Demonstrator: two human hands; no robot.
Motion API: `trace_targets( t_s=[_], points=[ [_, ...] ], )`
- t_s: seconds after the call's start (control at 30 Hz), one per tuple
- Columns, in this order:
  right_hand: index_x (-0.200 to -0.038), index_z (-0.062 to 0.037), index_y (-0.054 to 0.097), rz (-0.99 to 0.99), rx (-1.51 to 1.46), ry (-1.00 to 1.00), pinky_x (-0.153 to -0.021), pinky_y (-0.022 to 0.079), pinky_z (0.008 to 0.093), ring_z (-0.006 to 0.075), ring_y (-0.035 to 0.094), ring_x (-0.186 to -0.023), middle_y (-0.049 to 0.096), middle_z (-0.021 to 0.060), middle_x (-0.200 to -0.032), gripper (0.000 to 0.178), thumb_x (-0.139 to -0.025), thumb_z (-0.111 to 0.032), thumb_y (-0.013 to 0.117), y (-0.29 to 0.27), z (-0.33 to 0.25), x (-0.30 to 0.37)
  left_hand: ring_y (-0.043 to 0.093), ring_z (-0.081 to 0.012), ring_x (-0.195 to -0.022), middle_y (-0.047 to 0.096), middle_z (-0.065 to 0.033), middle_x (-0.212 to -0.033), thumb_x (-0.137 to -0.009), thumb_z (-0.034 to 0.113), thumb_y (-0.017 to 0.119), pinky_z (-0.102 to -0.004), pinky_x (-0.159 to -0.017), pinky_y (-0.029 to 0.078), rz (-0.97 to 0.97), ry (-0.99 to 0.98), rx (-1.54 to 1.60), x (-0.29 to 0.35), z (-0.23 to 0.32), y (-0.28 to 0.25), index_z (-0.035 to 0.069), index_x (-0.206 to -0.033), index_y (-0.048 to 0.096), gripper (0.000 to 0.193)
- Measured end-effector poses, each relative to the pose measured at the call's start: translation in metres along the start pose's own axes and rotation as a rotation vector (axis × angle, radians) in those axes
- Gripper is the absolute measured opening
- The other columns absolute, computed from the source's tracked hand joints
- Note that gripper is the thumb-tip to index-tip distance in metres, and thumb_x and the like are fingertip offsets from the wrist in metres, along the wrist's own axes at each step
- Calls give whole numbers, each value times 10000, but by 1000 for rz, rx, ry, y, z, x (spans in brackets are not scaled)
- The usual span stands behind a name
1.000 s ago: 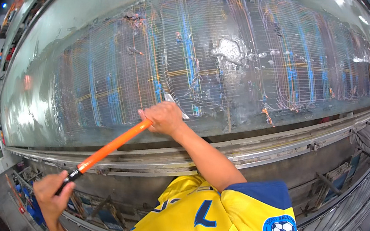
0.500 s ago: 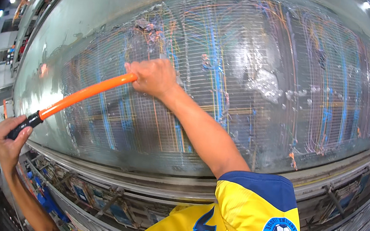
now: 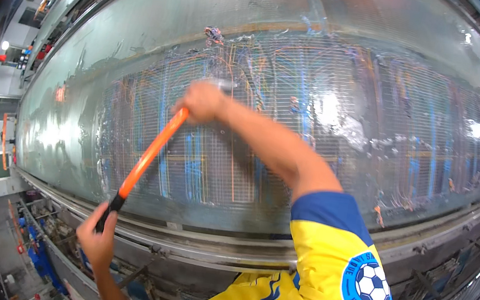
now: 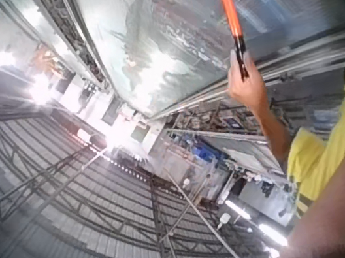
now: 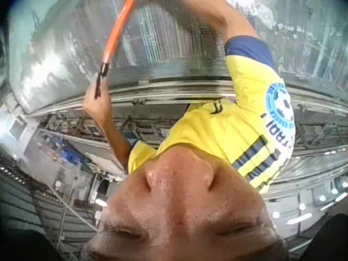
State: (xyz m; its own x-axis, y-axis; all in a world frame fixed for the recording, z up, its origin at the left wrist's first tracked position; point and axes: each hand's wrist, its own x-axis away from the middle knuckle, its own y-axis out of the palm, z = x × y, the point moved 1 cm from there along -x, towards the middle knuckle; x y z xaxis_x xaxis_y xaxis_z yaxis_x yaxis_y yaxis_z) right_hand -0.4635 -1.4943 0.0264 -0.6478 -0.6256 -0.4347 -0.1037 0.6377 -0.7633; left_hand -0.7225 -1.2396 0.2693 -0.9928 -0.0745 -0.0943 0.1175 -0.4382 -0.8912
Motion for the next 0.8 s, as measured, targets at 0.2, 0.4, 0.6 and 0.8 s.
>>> trace_targets(
  t_s=[0.2,0.4,0.6,0.8],
  points=[
    [-577,-144,548,126,-23,187,-479,438,458,311,587,-491,557,75,-516,461,-946,-389,675,-1,-209,182,704,-321,-678,726,-188,-815,-761,112,857,-358,-630,544,-194,220,37,142,-26,-64,-53,-960,731,287],
    [-547,-136,488,233,-9,329,-464,418,434,301,555,-460,503,65,-485,466,-924,-295,711,-27,-251,274,686,-309,-640,716,-147,-805,-724,87,879,-344,-569,534,-309,440,66,161,37,-56,9,-1003,744,320],
    [-533,-144,458,443,46,366,-446,421,406,274,543,-436,505,54,-483,466,-897,-247,730,-30,-211,252,715,-304,-689,738,-176,-829,-682,49,878,-356,-644,558,-337,387,-35,108,87,-55,-7,-946,765,293],
    [-546,-147,473,537,64,445,-432,419,393,250,541,-415,519,43,-480,451,-905,-234,733,-28,-146,190,723,-289,-728,754,-163,-853,-641,63,905,-345,-685,547,-322,463,-166,-21,97,-50,-7,-943,773,337]
  ],
)
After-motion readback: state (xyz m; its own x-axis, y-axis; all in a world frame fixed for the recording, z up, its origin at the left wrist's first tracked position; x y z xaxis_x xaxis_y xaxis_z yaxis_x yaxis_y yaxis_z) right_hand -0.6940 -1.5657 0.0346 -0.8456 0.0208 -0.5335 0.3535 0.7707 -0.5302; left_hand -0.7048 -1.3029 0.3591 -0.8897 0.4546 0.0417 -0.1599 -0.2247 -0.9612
